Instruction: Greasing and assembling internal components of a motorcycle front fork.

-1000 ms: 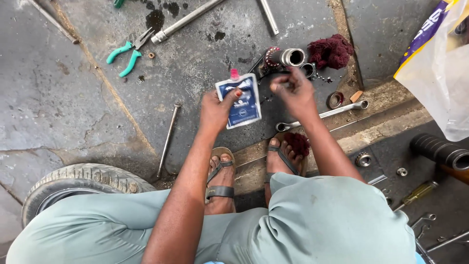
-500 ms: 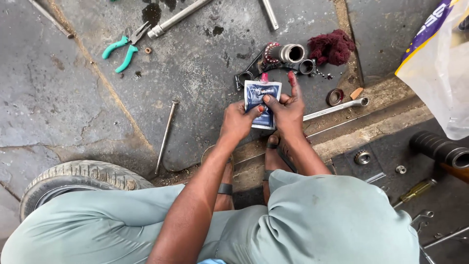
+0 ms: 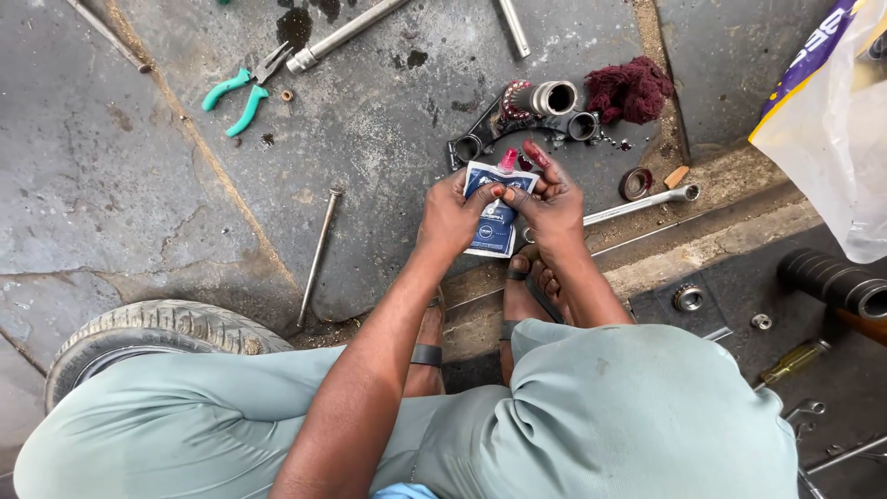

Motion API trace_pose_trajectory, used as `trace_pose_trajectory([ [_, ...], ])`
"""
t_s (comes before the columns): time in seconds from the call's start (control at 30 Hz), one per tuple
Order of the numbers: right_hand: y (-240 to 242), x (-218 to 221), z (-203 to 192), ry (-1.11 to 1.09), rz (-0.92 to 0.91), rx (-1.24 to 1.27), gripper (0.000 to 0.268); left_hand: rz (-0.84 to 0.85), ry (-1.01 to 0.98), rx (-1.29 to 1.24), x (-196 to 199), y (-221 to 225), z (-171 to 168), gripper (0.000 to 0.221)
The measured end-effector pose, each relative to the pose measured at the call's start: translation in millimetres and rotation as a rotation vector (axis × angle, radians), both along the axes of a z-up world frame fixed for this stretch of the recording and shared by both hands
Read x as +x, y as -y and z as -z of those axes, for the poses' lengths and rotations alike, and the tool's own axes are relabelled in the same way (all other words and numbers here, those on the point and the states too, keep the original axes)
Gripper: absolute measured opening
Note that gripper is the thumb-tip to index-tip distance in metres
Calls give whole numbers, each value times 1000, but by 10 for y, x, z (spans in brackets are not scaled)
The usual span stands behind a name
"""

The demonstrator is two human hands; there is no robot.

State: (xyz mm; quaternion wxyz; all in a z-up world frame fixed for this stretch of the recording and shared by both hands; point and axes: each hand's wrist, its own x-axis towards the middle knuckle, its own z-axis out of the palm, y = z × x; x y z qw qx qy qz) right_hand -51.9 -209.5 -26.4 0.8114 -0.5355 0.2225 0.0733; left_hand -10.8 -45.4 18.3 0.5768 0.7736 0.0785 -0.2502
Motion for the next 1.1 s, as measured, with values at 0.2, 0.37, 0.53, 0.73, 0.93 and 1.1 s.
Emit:
trace_pose_trajectory([
  [0.2,188,93,-146,24,-160,27,74,61,5,64,61,6,-58,18],
  [0.37,270,159,-151,-77,-154,161,69,83,16,118,71,-16,-147,17],
  [0.53,314,173,-155,-192,-171,285,58,113,-4,163,85,-26,-126,17],
  [0.73,377,212,-177,-228,-232,352,59,133,83,205,96,-55,-21,18],
  [0.93,736,497,-155,-219,-161,305,49,-44,-133,204,257,-197,-94,18],
  [1.1,1055,1110,-176,-97,-196,-268,45,-136,-40,174,290,-286,95,19],
])
